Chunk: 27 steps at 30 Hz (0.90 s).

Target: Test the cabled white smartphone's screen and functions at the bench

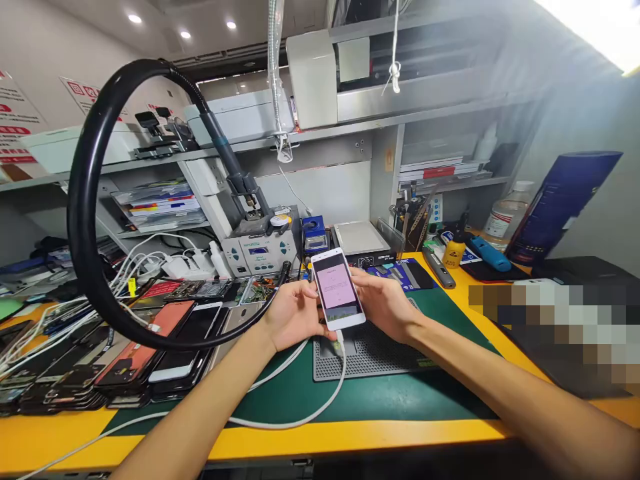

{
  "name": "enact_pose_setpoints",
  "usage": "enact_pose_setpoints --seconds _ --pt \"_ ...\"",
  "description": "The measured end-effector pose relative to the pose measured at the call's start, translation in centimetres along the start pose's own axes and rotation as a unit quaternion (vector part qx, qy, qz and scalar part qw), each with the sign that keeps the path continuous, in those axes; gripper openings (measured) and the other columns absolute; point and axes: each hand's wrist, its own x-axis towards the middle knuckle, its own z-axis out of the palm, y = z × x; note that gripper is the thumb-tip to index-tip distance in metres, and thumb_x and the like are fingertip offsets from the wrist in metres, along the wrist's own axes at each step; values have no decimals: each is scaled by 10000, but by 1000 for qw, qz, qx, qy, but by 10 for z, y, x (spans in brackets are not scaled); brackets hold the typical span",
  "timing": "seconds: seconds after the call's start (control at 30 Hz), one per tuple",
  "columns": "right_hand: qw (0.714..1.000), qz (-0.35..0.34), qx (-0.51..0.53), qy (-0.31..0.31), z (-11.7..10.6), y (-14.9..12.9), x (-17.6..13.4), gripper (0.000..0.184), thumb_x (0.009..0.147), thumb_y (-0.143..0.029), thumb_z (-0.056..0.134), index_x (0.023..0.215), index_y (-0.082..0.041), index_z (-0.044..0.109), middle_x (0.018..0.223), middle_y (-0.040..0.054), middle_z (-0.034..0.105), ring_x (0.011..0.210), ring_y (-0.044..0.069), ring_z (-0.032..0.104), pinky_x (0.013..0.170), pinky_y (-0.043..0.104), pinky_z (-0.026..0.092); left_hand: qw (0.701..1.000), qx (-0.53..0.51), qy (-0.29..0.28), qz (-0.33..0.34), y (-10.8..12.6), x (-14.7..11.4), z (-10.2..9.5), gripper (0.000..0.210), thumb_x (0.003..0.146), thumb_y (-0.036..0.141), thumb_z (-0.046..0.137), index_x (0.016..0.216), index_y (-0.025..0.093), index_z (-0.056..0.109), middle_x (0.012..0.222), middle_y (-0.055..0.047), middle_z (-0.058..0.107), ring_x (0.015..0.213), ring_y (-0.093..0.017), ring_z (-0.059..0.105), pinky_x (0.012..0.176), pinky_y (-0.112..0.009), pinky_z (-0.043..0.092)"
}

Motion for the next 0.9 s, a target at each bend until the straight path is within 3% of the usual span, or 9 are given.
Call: enact_pose_setpoints --seconds 0.13,0.43,0.63,0.9 --pt "1000 11 -3 11 3 2 0 261 900 -280 509 1115 -218 643 1027 45 724 891 234 645 762 347 481 1000 11 1 -4 0 -1 -1 301 701 225 505 970 154 619 877 -113 635 772 -281 610 628 -461 547" --pt "996 65 7 64 -2 2 5 279 899 -338 485 1018 -181 684 903 64 738 814 237 659 746 358 500 1000 -3 -7 -17 0 -2 -3 361 723 255 487 1047 145 603 945 -129 641 768 -282 613 630 -480 547" --pt "993 92 41 60 -6 3 9 314 907 -328 450 1090 -171 651 959 77 736 770 241 676 695 373 527 999 -39 5 -36 1 -1 -6 397 710 271 516 1067 117 600 830 -112 629 715 -263 618 596 -426 550" --pt "995 79 44 44 -7 3 9 332 924 -306 423 1138 -172 638 938 76 734 765 240 673 684 391 542 998 -41 16 -38 -2 2 -5 434 737 292 509 1133 130 583 866 -118 645 709 -272 632 557 -393 537"
